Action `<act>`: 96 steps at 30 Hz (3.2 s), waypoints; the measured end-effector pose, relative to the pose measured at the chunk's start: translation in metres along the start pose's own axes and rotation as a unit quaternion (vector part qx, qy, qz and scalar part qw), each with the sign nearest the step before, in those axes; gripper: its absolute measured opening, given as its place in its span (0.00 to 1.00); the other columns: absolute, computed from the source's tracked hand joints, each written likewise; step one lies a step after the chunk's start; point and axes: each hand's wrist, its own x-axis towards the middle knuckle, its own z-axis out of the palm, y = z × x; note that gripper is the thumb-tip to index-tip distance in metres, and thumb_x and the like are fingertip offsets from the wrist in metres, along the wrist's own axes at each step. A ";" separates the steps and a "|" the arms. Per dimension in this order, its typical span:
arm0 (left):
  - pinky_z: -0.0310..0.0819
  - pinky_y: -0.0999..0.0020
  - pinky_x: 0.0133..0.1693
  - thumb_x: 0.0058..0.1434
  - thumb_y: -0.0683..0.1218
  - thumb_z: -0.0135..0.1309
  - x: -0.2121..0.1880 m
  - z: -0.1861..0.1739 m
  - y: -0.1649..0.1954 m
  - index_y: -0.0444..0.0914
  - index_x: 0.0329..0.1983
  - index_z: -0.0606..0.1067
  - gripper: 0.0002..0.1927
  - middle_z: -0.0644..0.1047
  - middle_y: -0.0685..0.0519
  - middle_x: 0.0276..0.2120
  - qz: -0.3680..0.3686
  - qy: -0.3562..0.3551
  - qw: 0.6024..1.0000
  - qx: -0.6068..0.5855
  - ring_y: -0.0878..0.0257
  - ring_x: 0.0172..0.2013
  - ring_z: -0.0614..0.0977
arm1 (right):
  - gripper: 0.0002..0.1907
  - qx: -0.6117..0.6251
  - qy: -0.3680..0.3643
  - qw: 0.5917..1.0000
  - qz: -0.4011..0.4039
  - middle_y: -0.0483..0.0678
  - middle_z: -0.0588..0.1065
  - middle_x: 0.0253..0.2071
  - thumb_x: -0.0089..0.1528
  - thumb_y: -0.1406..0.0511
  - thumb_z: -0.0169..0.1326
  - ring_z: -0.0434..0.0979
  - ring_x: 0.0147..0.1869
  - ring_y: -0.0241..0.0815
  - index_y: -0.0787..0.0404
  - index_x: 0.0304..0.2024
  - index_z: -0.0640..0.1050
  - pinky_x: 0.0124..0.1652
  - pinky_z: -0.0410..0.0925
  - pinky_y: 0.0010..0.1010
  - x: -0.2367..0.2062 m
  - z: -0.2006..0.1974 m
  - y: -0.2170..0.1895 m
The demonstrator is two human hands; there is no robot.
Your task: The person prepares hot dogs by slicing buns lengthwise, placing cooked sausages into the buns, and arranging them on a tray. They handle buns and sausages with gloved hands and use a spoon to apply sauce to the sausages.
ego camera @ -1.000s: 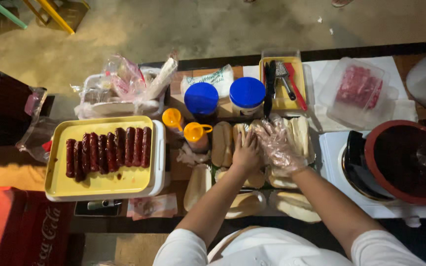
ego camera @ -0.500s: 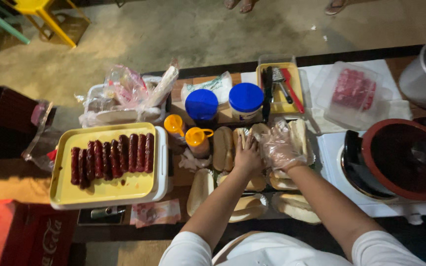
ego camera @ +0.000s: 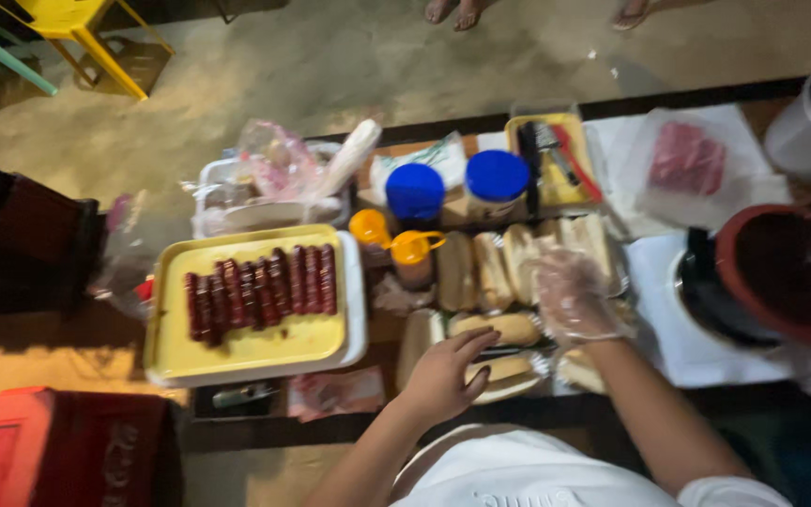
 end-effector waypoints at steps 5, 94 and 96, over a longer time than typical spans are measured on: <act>0.76 0.54 0.51 0.53 0.37 0.53 -0.099 -0.086 -0.034 0.40 0.59 0.75 0.27 0.79 0.47 0.52 0.081 0.108 0.991 -0.012 0.48 0.49 0.81 | 0.28 0.015 0.127 0.988 0.087 0.55 0.63 0.71 0.59 0.72 0.54 0.59 0.76 0.53 0.60 0.64 0.73 0.71 0.55 0.45 -0.042 -0.007 -0.041; 0.75 0.48 0.53 0.61 0.52 0.51 0.097 0.092 -0.122 0.43 0.63 0.72 0.25 0.69 0.49 0.65 -0.076 0.041 0.967 0.239 0.49 0.68 0.66 | 0.27 -0.055 -0.287 0.956 0.013 0.56 0.64 0.69 0.68 0.51 0.43 0.52 0.75 0.58 0.52 0.66 0.70 0.70 0.37 0.59 0.029 0.000 -0.035; 0.77 0.50 0.50 0.59 0.52 0.53 0.104 0.094 -0.119 0.45 0.61 0.72 0.25 0.71 0.46 0.61 -0.101 0.052 0.969 0.218 0.47 0.65 0.68 | 0.28 -0.082 -0.273 0.959 0.007 0.57 0.69 0.64 0.65 0.54 0.47 0.60 0.70 0.55 0.54 0.67 0.71 0.65 0.45 0.56 0.028 0.008 -0.037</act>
